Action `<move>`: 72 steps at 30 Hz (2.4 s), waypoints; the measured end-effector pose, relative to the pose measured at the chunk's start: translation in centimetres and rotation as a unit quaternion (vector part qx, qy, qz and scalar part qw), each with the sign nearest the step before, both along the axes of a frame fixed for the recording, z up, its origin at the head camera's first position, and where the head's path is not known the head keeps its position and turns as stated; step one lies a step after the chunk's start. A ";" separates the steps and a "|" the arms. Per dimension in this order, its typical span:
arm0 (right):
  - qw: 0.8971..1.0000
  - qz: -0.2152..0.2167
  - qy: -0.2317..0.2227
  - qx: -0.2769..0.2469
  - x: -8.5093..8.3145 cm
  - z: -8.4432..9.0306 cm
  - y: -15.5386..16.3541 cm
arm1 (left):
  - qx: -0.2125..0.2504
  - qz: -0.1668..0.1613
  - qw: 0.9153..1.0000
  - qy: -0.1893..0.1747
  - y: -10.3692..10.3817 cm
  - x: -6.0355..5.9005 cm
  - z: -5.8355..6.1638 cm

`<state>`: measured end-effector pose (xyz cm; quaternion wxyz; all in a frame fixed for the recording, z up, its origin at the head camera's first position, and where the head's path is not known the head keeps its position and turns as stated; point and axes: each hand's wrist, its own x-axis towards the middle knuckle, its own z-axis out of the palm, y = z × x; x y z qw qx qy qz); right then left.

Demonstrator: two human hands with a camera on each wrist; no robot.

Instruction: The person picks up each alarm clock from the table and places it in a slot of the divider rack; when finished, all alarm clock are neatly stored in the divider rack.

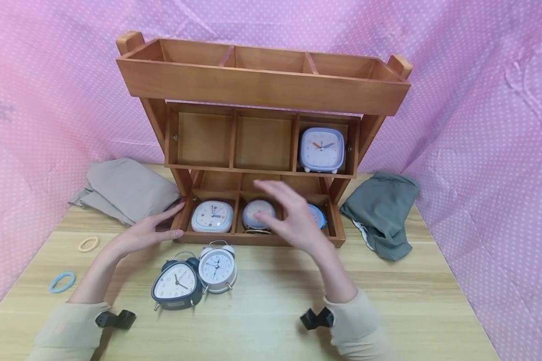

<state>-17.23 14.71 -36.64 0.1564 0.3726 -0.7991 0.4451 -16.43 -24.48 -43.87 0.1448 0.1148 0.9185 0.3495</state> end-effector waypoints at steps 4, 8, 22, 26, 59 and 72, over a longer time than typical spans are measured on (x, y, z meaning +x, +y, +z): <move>0.992 0.074 -0.093 0.042 1.1 -1.9 -2.8 | -0.002 -0.003 1.000 0.003 0.0 -0.1 0.0; 0.971 0.124 -0.154 0.137 2.2 -3.4 -4.6 | -0.004 -0.007 1.000 0.002 0.1 -0.1 -0.2; 0.920 0.177 -0.163 0.308 2.4 -5.1 -6.0 | -0.001 -0.007 1.000 -0.005 -0.1 0.0 0.1; 0.919 0.168 -0.165 0.316 2.6 -5.3 -6.1 | -0.003 -0.008 1.000 -0.003 -0.1 -0.1 0.2; 0.930 0.143 -0.104 0.322 2.6 -6.0 -6.6 | -0.010 -0.010 1.000 0.000 0.0 -0.3 0.3; 0.948 0.128 -0.068 0.284 2.8 -4.7 -5.9 | -0.006 -0.017 1.000 0.001 0.1 -0.3 0.2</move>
